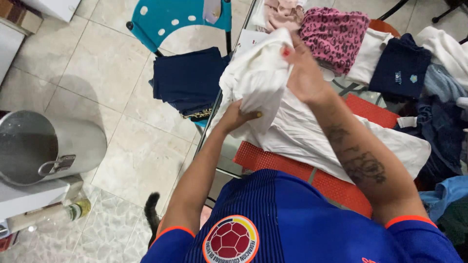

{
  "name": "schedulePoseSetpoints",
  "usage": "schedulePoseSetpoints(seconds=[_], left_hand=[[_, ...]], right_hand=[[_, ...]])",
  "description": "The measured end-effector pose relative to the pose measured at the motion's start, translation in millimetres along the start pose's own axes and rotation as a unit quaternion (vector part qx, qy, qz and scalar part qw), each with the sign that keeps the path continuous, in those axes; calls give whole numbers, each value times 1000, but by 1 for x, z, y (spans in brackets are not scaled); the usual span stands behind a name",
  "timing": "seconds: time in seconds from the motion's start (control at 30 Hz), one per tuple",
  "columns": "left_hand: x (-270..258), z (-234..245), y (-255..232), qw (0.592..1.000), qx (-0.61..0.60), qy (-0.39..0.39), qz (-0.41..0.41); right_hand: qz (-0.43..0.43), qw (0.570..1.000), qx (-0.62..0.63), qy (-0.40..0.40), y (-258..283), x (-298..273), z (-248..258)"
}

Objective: The person folds various items of laundry, including a t-shirt, socks, and underwear, on a glass table.

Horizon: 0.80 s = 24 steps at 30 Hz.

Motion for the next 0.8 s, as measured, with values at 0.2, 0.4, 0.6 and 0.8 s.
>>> schedulePoseSetpoints(seconds=[0.2, 0.4, 0.6, 0.8], left_hand=[[6, 5, 37, 994, 46, 92, 38], [6, 18, 56, 994, 30, 96, 48], [6, 19, 63, 994, 107, 30, -6], [3, 19, 48, 984, 169, -5, -45]], right_hand=[[101, 991, -88, 15, 58, -25, 7], [163, 977, -9, -139, 74, -75, 71], [31, 802, -388, -454, -46, -139, 250], [38, 564, -764, -313, -55, -106, 130]])
Point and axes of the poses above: each hand's wrist, its own x-axis towards the middle knuckle, its own z-axis out of the back of the hand, y = z × x, the point moved 7 cm from there along x, towards the middle knuckle, and after that the axes turned 8 degrees about -z, right-handed, at the moved point
